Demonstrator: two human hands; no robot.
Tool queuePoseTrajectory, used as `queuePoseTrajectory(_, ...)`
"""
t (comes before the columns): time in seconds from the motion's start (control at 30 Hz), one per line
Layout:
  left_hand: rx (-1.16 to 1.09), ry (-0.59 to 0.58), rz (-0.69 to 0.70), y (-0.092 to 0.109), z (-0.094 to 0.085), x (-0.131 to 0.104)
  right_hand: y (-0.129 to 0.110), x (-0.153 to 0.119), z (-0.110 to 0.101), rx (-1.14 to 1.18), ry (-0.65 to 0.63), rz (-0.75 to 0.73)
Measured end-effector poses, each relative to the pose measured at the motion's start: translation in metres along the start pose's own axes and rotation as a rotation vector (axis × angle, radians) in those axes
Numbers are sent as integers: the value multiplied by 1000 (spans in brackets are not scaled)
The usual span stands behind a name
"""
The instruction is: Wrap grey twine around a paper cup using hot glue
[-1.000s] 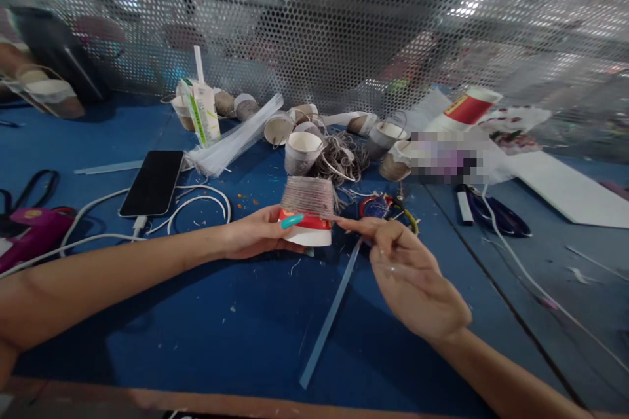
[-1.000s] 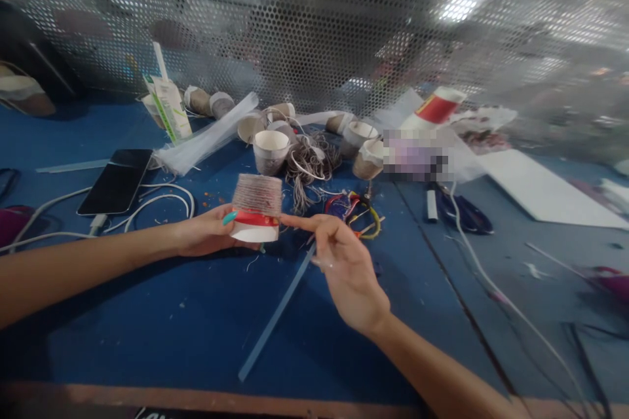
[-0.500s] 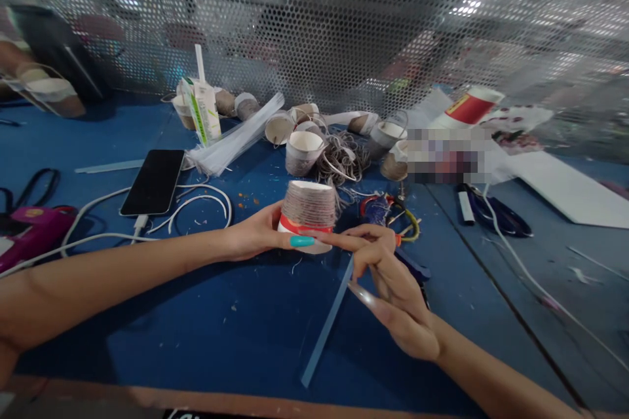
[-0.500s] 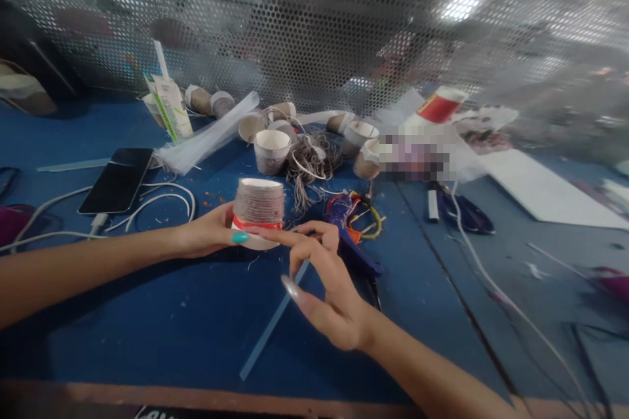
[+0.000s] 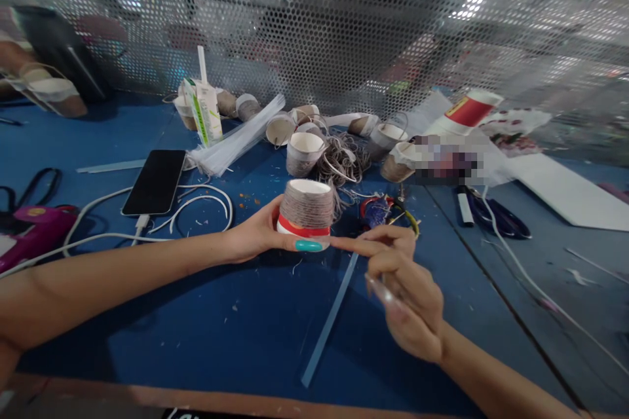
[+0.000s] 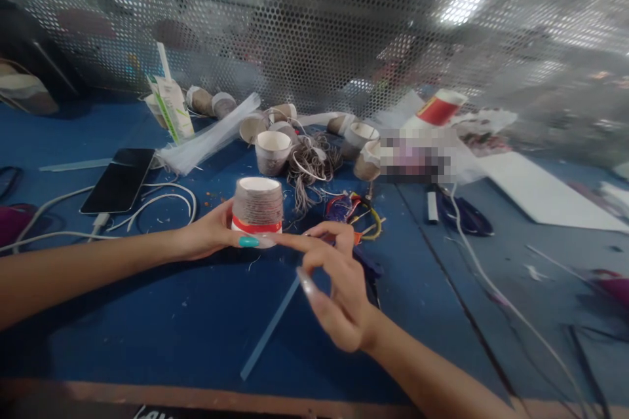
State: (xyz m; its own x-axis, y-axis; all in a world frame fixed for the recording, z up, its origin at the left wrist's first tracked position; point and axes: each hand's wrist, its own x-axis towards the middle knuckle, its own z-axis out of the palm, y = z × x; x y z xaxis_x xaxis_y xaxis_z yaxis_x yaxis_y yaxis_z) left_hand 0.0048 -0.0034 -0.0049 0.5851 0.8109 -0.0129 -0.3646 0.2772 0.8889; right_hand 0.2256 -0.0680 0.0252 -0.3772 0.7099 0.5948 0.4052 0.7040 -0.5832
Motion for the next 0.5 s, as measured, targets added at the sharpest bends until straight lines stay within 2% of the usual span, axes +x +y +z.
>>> queuePoseTrajectory(0.07,43,4,-3,1,2,0,0,3,0,-59,-171,-121)
queuePoseTrajectory(0.1,56,-2,-7,1,2,-1,-1,5,0,-80,-217,-178)
queuePoseTrajectory(0.23,61,-32,2,3,4,-1,-4,9,1,-149,-269,-183)
queuePoseTrajectory(0.33,50,-16,4,3,4,0,-4,6,1,-176,-194,-201)
queuePoseTrajectory(0.5,54,27,-20,1,3,0,1,-2,-1,-147,70,-212)
